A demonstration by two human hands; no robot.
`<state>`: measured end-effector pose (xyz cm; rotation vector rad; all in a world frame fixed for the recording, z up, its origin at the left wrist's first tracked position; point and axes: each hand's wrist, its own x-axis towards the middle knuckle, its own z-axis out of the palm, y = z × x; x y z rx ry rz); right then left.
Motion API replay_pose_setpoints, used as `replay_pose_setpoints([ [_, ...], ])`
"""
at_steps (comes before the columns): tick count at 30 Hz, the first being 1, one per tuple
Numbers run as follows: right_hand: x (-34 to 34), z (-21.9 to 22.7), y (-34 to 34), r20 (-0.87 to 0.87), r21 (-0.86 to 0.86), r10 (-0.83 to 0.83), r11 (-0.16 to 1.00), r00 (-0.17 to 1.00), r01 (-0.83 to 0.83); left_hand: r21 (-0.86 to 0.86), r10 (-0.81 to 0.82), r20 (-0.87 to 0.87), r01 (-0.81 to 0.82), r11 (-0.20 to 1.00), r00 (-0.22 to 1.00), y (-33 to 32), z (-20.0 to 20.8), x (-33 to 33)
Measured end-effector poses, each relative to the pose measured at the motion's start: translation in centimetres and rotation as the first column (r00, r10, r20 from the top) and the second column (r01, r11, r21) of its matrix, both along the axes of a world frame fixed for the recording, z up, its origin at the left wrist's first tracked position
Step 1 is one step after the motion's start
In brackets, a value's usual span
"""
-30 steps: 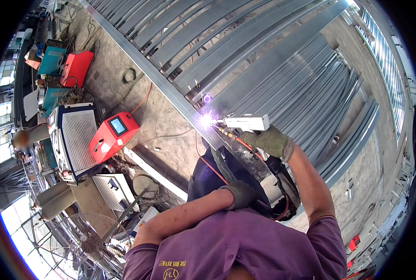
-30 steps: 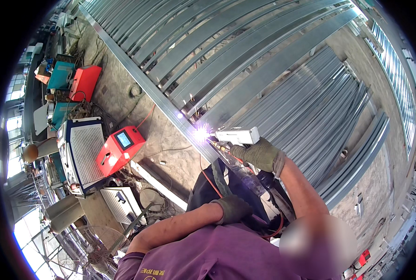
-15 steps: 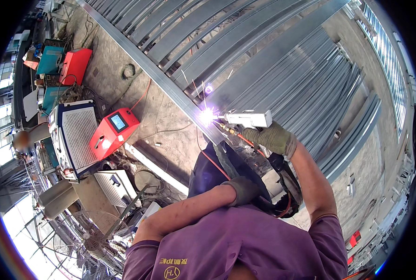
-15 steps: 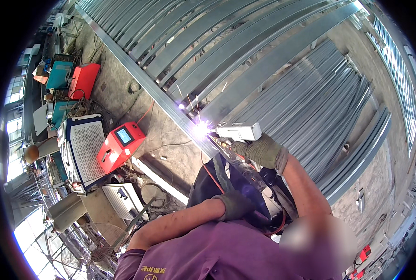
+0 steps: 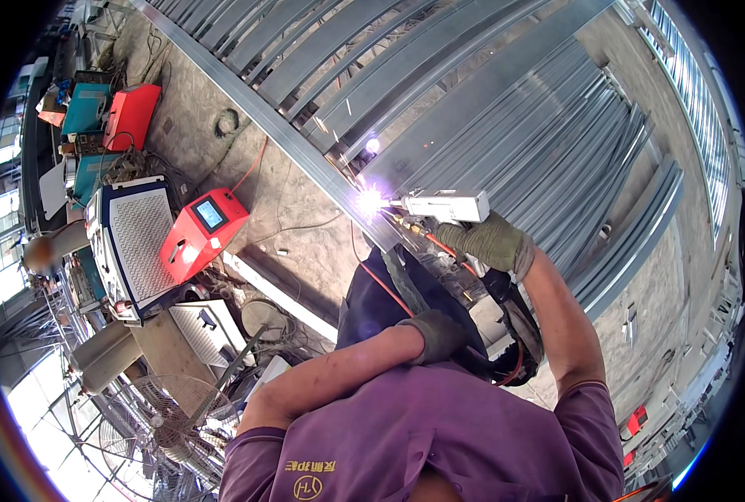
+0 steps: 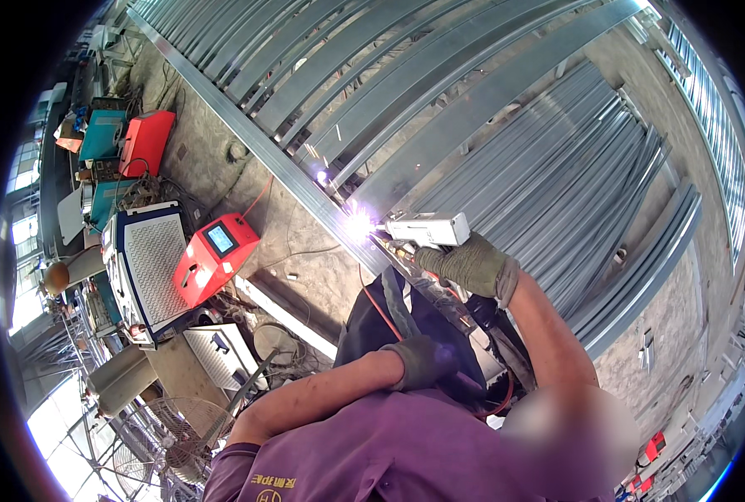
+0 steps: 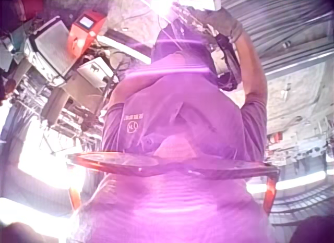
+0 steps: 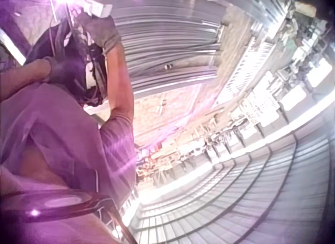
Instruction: The person uses a handheld welding tool to join metal bars on a large slatted metal frame. They weld along the seams of the frame, then reposition the frame and continue welding another section.
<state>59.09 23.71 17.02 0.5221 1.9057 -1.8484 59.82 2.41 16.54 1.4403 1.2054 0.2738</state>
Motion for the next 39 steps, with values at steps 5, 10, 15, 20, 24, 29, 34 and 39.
replay_pose_setpoints([
  [5, -0.1, 0.4, -0.1, 0.039, -0.008, -0.009, 1.0, 0.999, 0.009, -0.019, 0.031, 0.015, -0.031, 0.999, 0.999, 0.0, 0.5, -0.3],
  [10, 0.2, 0.3, 0.2, 0.048, 0.038, 0.028, 0.999, 0.998, -0.03, 0.011, 0.021, 0.012, -0.021, 1.0, 1.0, -0.1, 0.0, 0.1],
  [15, 0.3, 0.4, 0.1, 0.091, -0.047, -0.014, 0.999, 0.996, 0.018, -0.06, -0.014, 0.013, 0.015, 0.998, 1.0, 0.7, 1.0, -0.4],
  [20, 0.8, -0.5, 0.1, 0.097, -0.091, -0.045, 0.994, 0.994, 0.054, -0.089, -0.064, 0.001, 0.064, 0.994, 0.998, 1.1, 1.1, -0.4],
  [24, 0.8, -0.2, 0.0, 0.087, -0.071, -0.037, 0.997, 0.996, 0.044, -0.015, -0.015, 0.013, 0.015, 1.0, 1.0, 0.6, 0.7, -0.1],
  [29, 0.6, 0.7, -0.1, 0.115, -0.092, -0.054, 0.994, 0.992, 0.065, 0.009, 0.019, 0.027, -0.019, 1.0, 0.999, 0.4, 0.6, -0.1],
  [34, 1.2, -0.3, -0.1, 0.128, -0.1, -0.079, 0.991, 0.989, 0.092, -0.139, -0.087, 0.006, 0.087, 0.986, 0.996, 1.9, 2.0, -0.9],
  [39, 0.8, 0.4, -0.1, 0.087, -0.111, -0.079, 0.99, 0.993, 0.088, -0.039, -0.02, 0.02, 0.021, 0.999, 1.0, 0.9, 0.4, 0.1],
])
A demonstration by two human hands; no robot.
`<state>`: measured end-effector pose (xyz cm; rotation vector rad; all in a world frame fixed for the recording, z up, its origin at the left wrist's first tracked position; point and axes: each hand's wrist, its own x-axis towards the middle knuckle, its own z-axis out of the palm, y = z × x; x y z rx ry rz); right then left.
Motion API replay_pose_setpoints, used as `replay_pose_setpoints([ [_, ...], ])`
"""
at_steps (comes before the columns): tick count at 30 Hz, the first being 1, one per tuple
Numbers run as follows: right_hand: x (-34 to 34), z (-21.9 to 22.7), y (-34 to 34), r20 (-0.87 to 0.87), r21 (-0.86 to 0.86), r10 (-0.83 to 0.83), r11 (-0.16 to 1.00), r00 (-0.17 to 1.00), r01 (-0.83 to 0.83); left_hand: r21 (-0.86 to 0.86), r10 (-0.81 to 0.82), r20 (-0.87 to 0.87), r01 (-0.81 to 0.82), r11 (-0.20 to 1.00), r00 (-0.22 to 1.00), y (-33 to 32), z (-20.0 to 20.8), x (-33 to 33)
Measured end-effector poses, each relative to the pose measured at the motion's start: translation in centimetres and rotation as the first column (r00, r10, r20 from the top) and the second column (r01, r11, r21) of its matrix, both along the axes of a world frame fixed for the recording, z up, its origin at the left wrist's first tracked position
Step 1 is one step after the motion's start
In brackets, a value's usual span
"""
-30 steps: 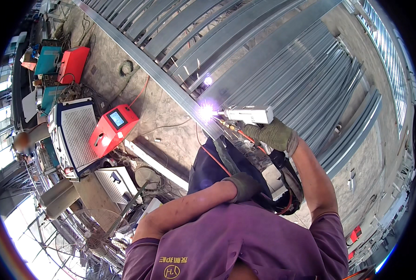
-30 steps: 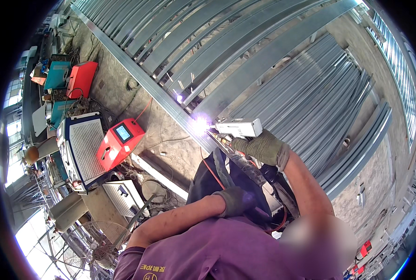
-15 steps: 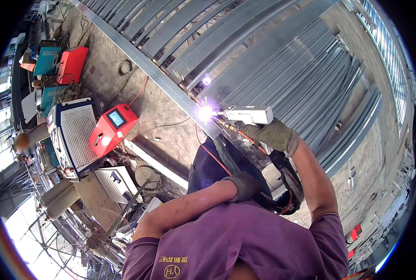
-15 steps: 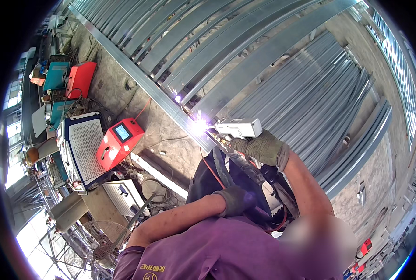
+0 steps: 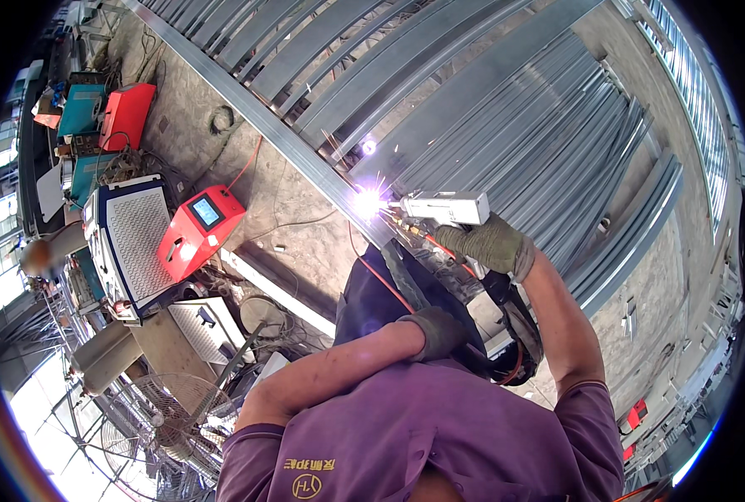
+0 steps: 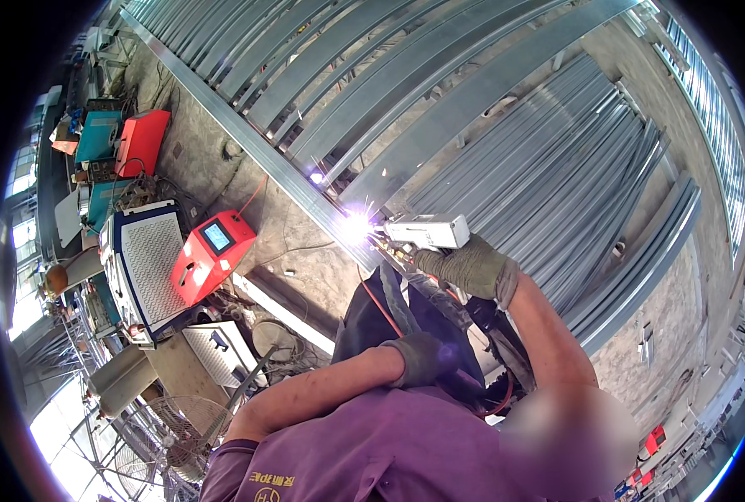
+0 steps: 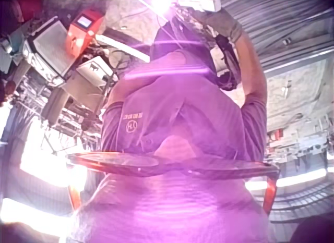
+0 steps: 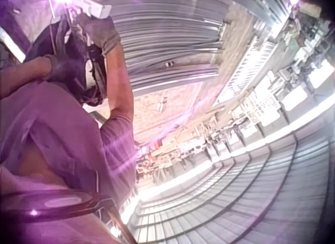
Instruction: The person uses a handheld welding tool to join metal bars on a large slatted metal frame. They weld along the seams of the frame, then reposition the frame and continue welding another section.
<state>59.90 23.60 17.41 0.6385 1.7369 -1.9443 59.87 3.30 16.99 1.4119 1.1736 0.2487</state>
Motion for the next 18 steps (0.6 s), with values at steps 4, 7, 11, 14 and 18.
replay_pose_setpoints([
  [4, 0.1, 0.4, 0.0, -0.006, 0.014, -0.002, 1.0, 1.0, 0.002, 0.048, 0.045, 0.019, -0.046, 0.998, 0.999, -0.5, -1.1, 0.6],
  [7, 0.6, -0.6, 0.0, -0.025, 0.03, -0.003, 1.0, 1.0, 0.003, 0.041, 0.028, 0.021, -0.028, 0.999, 0.999, -0.2, -0.7, 0.3],
  [11, 0.4, -0.5, 0.1, -0.02, 0.035, 0.014, 0.999, 1.0, -0.014, 0.029, -0.011, 0.016, 0.01, 1.0, 1.0, 0.0, -0.5, 0.1],
  [14, 0.4, -0.5, 0.1, -0.025, 0.039, 0.011, 0.999, 1.0, -0.01, 0.015, -0.049, -0.003, 0.049, 0.999, 0.999, 0.2, -0.7, 0.2],
  [18, 1.1, -0.6, -0.1, -0.017, 0.012, -0.032, 0.999, 0.999, 0.032, -0.016, -0.104, -0.016, 0.104, 0.995, 0.994, 0.7, -0.5, 0.0],
])
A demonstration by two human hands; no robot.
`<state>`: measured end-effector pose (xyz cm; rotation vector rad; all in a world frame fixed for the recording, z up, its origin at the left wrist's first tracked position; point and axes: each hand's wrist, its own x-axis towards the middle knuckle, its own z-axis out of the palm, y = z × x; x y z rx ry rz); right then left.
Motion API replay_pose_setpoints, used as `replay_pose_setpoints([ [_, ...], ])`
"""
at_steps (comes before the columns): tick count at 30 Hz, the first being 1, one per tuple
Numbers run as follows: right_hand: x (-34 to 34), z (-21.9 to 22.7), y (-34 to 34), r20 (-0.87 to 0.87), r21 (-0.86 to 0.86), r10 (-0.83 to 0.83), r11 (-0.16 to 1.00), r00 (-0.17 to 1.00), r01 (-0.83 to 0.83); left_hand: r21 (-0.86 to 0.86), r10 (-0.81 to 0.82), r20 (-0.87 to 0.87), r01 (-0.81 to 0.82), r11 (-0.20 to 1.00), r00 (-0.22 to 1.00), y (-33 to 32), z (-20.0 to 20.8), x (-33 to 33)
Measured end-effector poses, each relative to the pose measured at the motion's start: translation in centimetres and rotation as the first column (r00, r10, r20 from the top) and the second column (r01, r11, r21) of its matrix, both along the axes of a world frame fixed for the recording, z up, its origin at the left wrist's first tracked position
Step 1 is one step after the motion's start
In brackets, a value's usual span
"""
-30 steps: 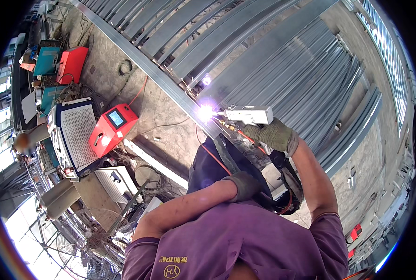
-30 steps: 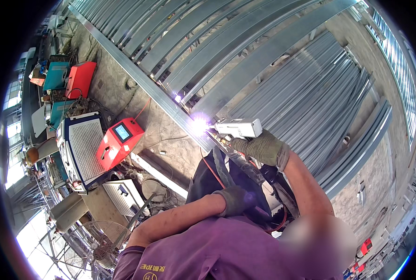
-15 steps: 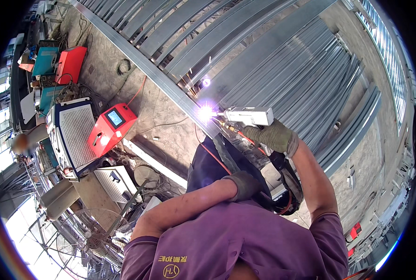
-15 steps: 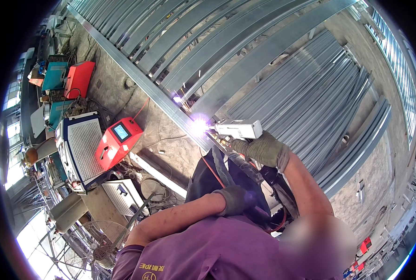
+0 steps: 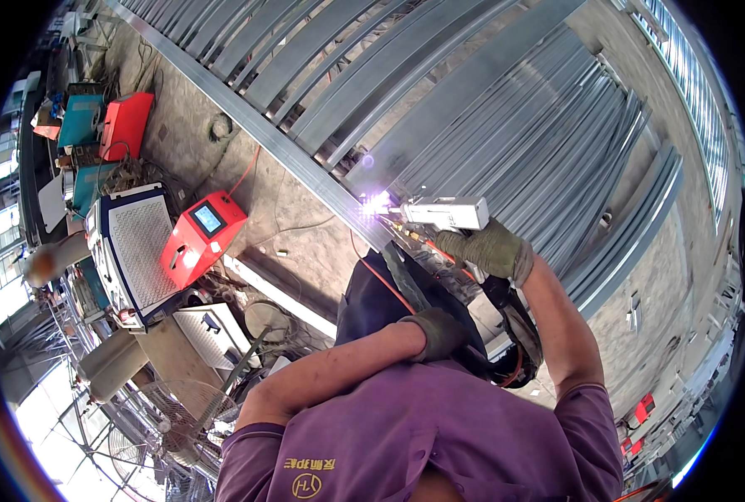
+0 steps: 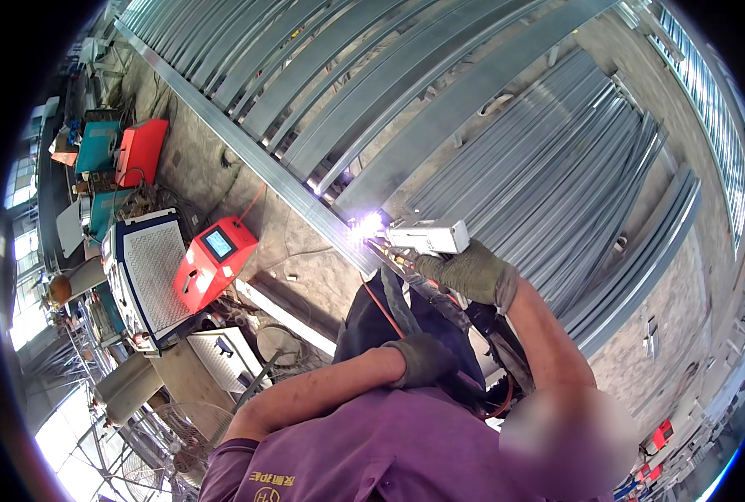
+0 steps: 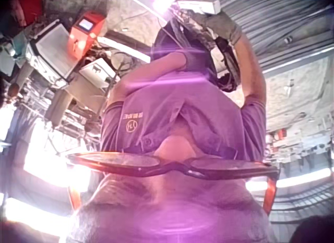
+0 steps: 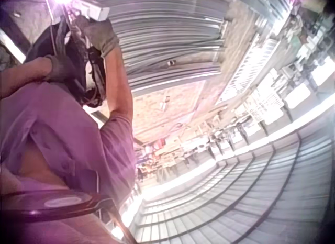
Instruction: The person uses a handheld welding tool to join metal bars on a large slatted metal frame. They weld along the seams of the frame, then reposition the frame and continue welding another section.
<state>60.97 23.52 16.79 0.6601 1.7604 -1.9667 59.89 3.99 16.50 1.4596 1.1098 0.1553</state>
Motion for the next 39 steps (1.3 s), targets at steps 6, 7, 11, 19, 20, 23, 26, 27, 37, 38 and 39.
replay_pose_setpoints([
  [6, 0.4, 0.7, 0.5, 0.109, 0.012, -0.053, 0.999, 0.993, 0.052, -0.01, -0.017, 0.023, 0.018, 1.0, 1.0, -0.2, -0.8, 0.1],
  [7, 0.4, 1.2, 0.6, 0.105, 0.011, -0.075, 0.997, 0.992, 0.074, -0.011, -0.014, 0.021, 0.014, 1.0, 1.0, -0.3, -0.7, 0.0],
  [11, 0.8, 2.3, 1.6, 0.095, 0.037, -0.143, 0.989, 0.985, 0.14, 0.004, -0.012, 0.022, 0.012, 1.0, 1.0, -0.5, -0.4, -0.6],
  [19, 0.2, 2.0, 1.3, 0.017, 0.0, -0.187, 0.982, 0.982, 0.187, 0.026, 0.019, 0.028, -0.02, 0.999, 0.999, -1.7, -1.3, -0.1],
  [20, 0.1, 2.2, 1.4, 0.027, -0.009, -0.176, 0.984, 0.984, 0.176, 0.02, 0.023, 0.027, -0.024, 1.0, 0.999, -1.6, -1.1, -0.3],
  [23, -0.9, 2.3, 1.6, 0.048, 0.009, -0.097, 0.995, 0.994, 0.097, -0.009, 0.057, 0.036, -0.057, 0.998, 0.998, -1.4, -0.4, -1.0],
  [26, -1.9, 1.7, 1.5, -0.024, 0.026, -0.074, 0.997, 0.997, 0.075, -0.036, 0.086, 0.038, -0.085, 0.996, 0.996, -1.7, -0.7, -1.1],
  [27, -2.2, 1.1, 1.5, -0.062, 0.052, -0.058, 0.997, 0.996, 0.061, -0.042, 0.101, 0.037, -0.099, 0.994, 0.994, -1.8, -0.7, -1.2],
  [37, -4.9, -0.1, 1.4, -0.072, 0.08, 0.061, 0.995, 0.996, -0.055, -0.098, 0.147, 0.014, -0.145, 0.985, 0.989, -1.8, 0.1, -2.3],
  [38, -5.1, 0.0, 1.3, -0.07, 0.09, 0.068, 0.994, 0.995, -0.062, -0.095, 0.153, 0.015, -0.151, 0.984, 0.988, -1.9, 0.0, -2.3],
  [39, -5.1, 0.1, 1.3, -0.071, 0.1, 0.075, 0.993, 0.995, -0.068, -0.101, 0.155, 0.014, -0.153, 0.983, 0.988, -1.9, -0.1, -2.3],
])
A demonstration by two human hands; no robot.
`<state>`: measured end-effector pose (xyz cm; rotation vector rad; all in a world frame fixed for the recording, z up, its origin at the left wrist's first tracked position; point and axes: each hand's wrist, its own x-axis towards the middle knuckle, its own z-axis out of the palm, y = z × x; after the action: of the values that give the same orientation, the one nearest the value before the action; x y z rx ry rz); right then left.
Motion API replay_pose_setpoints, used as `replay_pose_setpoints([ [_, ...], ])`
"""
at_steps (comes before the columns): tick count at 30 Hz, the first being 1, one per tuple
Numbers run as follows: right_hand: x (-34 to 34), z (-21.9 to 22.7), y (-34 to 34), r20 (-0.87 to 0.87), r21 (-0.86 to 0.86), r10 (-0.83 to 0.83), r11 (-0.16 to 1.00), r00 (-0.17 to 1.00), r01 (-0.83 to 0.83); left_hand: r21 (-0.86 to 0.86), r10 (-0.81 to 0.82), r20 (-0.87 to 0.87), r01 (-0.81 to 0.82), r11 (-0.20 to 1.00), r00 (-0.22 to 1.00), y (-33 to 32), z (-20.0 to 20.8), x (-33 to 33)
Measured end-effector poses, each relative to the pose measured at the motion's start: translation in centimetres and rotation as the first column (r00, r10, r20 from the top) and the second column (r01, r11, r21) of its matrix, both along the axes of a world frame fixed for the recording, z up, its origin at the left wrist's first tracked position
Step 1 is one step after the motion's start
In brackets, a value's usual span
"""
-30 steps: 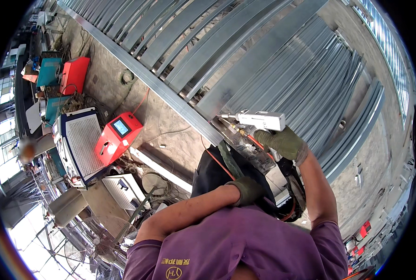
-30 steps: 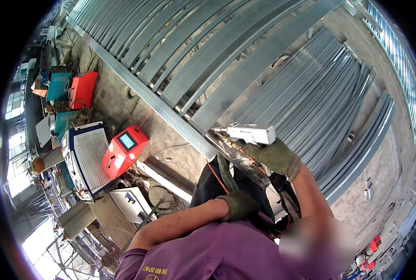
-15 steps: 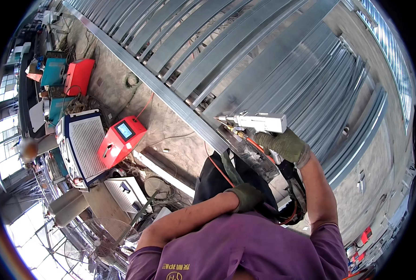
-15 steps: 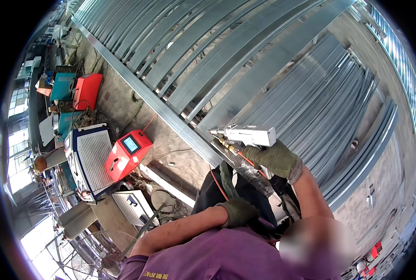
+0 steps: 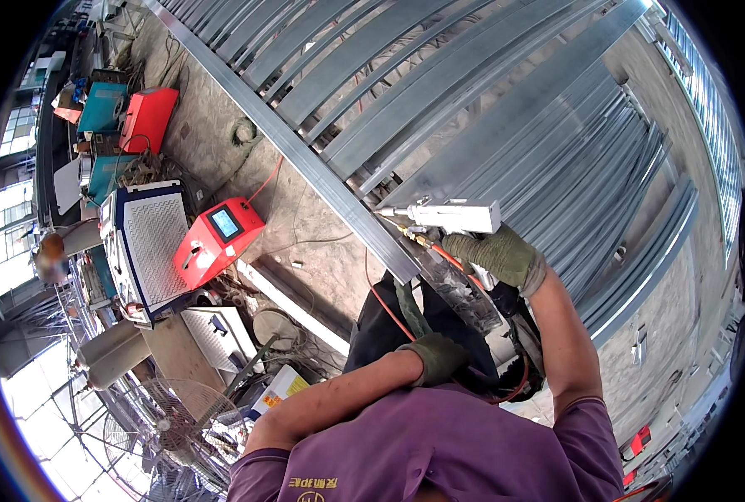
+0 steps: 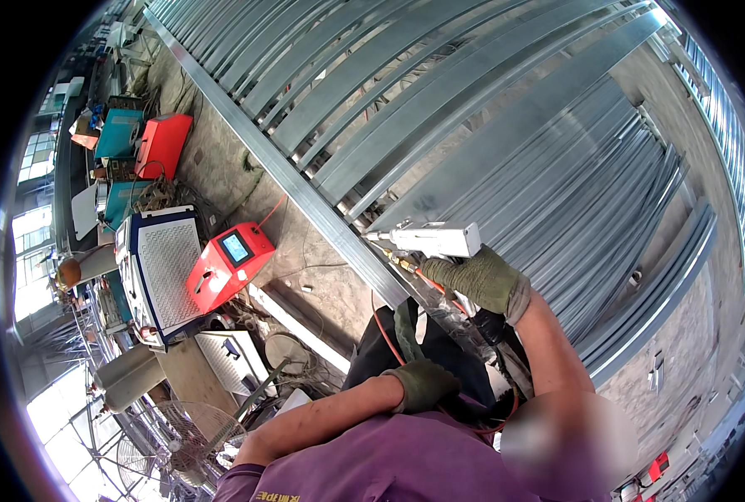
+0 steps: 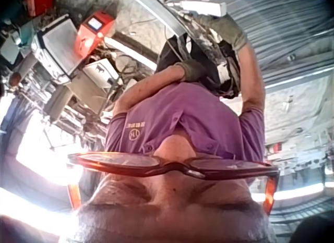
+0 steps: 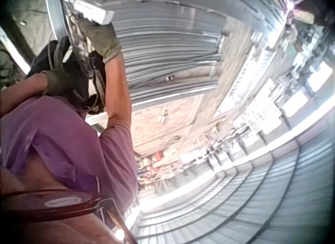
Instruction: The person uses a handheld welding tool to join metal bars on a large slatted metal frame. They weld along the seams of the frame, then reposition the frame and continue welding another section.
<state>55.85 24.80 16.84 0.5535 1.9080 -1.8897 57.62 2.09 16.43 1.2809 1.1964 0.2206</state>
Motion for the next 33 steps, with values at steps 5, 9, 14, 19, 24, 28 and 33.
replay_pose_setpoints([
  [5, -0.5, 0.6, -0.1, 0.06, -0.089, -0.016, 0.996, 0.998, 0.022, -0.001, 0.022, 0.011, -0.022, 1.0, 1.0, -0.2, -0.3, 0.2],
  [9, -0.3, -0.3, -0.5, -0.052, -0.064, -0.04, 0.997, 0.998, 0.036, 0.001, 0.0, 0.008, 0.0, 1.0, 1.0, -0.2, -0.4, 0.1],
  [14, -0.3, -0.2, -0.4, -0.027, -0.033, -0.015, 0.999, 1.0, 0.014, -0.004, -0.009, 0.009, 0.009, 1.0, 1.0, 0.0, -0.1, 0.0],
  [19, -0.5, 0.4, -0.3, 0.015, 0.027, 0.02, 0.999, 1.0, -0.021, -0.007, -0.002, 0.007, 0.002, 1.0, 1.0, 0.0, 0.1, -0.1],
  [24, -0.6, 0.5, -0.5, -0.026, 0.026, 0.011, 1.0, 1.0, -0.01, 0.001, -0.007, -0.008, 0.007, 1.0, 1.0, 0.1, -0.1, 0.2],
  [28, -0.6, 0.9, -0.4, -0.038, -0.011, -0.007, 1.0, 0.999, 0.006, 0.007, -0.006, -0.01, 0.007, 1.0, 1.0, 0.1, -0.1, 0.3],
  [33, -0.8, 1.0, -0.3, 0.041, -0.054, 0.014, 0.998, 0.999, -0.012, 0.01, -0.01, -0.01, 0.01, 1.0, 1.0, 0.3, 0.1, 0.2],
])
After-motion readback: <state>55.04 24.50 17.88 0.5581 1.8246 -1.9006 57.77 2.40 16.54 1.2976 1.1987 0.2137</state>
